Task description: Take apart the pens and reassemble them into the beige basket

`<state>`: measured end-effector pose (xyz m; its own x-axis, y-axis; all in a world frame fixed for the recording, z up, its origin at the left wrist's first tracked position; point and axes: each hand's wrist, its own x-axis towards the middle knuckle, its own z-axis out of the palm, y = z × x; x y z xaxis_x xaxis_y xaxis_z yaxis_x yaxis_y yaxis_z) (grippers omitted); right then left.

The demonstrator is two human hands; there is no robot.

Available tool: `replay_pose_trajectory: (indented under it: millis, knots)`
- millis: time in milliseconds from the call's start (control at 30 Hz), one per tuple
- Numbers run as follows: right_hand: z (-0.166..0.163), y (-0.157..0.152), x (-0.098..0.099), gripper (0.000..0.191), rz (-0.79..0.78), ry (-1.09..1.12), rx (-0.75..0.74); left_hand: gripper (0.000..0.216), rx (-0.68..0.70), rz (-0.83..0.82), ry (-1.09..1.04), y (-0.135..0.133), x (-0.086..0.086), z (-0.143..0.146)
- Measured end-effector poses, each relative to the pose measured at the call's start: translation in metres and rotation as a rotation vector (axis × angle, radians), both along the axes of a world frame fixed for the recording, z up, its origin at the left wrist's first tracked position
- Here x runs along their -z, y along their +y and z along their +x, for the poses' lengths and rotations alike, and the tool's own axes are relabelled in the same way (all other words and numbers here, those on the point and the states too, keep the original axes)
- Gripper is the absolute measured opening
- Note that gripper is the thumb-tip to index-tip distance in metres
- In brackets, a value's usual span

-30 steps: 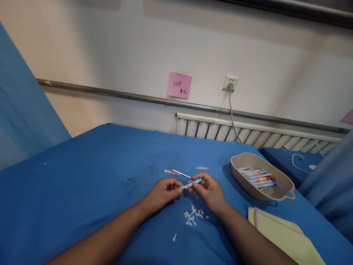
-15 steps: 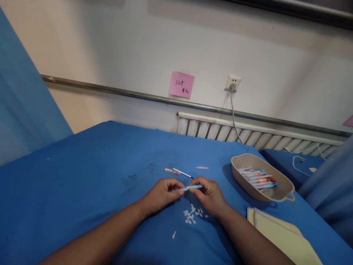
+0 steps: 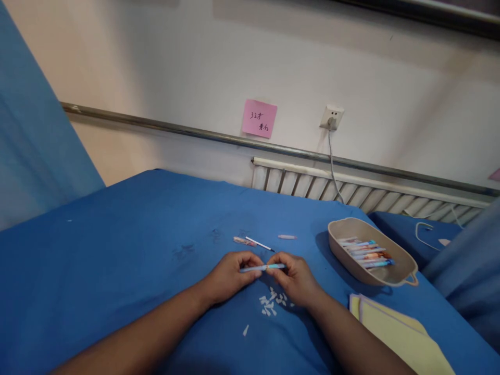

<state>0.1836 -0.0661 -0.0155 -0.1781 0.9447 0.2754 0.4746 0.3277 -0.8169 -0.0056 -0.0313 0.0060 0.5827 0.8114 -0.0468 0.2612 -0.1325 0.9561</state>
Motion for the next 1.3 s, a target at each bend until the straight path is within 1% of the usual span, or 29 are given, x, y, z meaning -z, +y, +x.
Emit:
replay_pose_trajectory:
  millis: [67,133,200,300,367,433,467,500,567,633,667,733,800,867,933,1000,1067,1167,1233,1300]
  knots:
    - [-0.002,0.000,0.000,0.011,-0.019,0.012,0.011,0.025,-0.010,-0.003,-0.039,0.000,0.002,0.000]
    - [-0.003,0.000,0.001,0.011,-0.029,0.026,0.021,0.036,-0.035,-0.082,-0.072,0.002,0.004,0.001]
    - [-0.004,0.000,0.001,0.011,-0.030,0.036,0.035,0.043,-0.076,-0.155,-0.065,0.005,0.007,0.001]
    - [-0.003,0.001,0.002,0.012,-0.018,0.038,0.062,0.045,-0.115,-0.202,0.018,0.009,0.007,0.000]
    - [-0.002,0.001,0.003,0.012,-0.006,0.039,0.074,0.042,-0.136,-0.202,0.031,0.009,0.004,0.000]
    - [0.000,0.002,0.004,0.012,-0.005,0.040,0.080,0.032,-0.161,-0.167,-0.040,0.008,0.000,0.000]
    - [0.000,0.003,0.004,0.012,-0.006,0.042,0.083,0.031,-0.173,-0.157,-0.097,0.007,-0.001,0.000]
    - [0.001,0.003,0.004,0.013,-0.006,0.045,0.085,0.036,-0.179,-0.163,-0.150,0.007,-0.002,0.000]
    - [0.001,0.004,0.004,0.013,-0.005,0.056,0.087,0.044,-0.181,-0.232,-0.185,0.007,-0.002,0.000]
    - [0.001,0.003,0.003,0.013,-0.001,0.066,0.089,0.041,-0.171,-0.324,-0.127,0.007,0.001,0.000]
    - [0.001,0.003,0.003,0.013,0.000,0.066,0.089,0.040,-0.162,-0.344,-0.090,0.008,0.002,0.000]
    - [0.001,0.003,0.003,0.014,0.000,0.061,0.089,0.036,-0.155,-0.311,-0.074,0.008,0.002,0.000]
    - [0.002,0.003,0.003,0.014,-0.008,0.063,0.093,0.033,-0.172,-0.238,-0.163,0.008,0.000,0.001]
    - [0.003,0.004,0.004,0.015,-0.016,0.075,0.100,0.041,-0.205,-0.233,-0.249,0.007,-0.002,0.001]
    - [0.003,0.004,0.005,0.015,-0.013,0.084,0.103,0.042,-0.224,-0.305,-0.228,0.007,-0.001,0.002]
    - [0.003,0.004,0.005,0.015,-0.006,0.082,0.099,0.037,-0.207,-0.349,-0.138,0.009,0.002,0.002]
    - [0.003,0.004,0.006,0.014,-0.002,0.076,0.100,0.035,-0.172,-0.310,-0.097,0.010,0.005,0.001]
    - [0.002,0.005,0.006,0.013,0.002,0.068,0.106,0.026,-0.150,-0.209,-0.137,0.012,0.005,0.000]
    - [0.002,0.006,0.007,0.014,-0.001,0.063,0.106,0.025,-0.160,-0.188,-0.159,0.011,0.003,0.000]
    - [0.002,0.006,0.007,0.015,-0.005,0.067,0.102,0.029,-0.165,-0.196,-0.161,0.009,0.002,0.000]
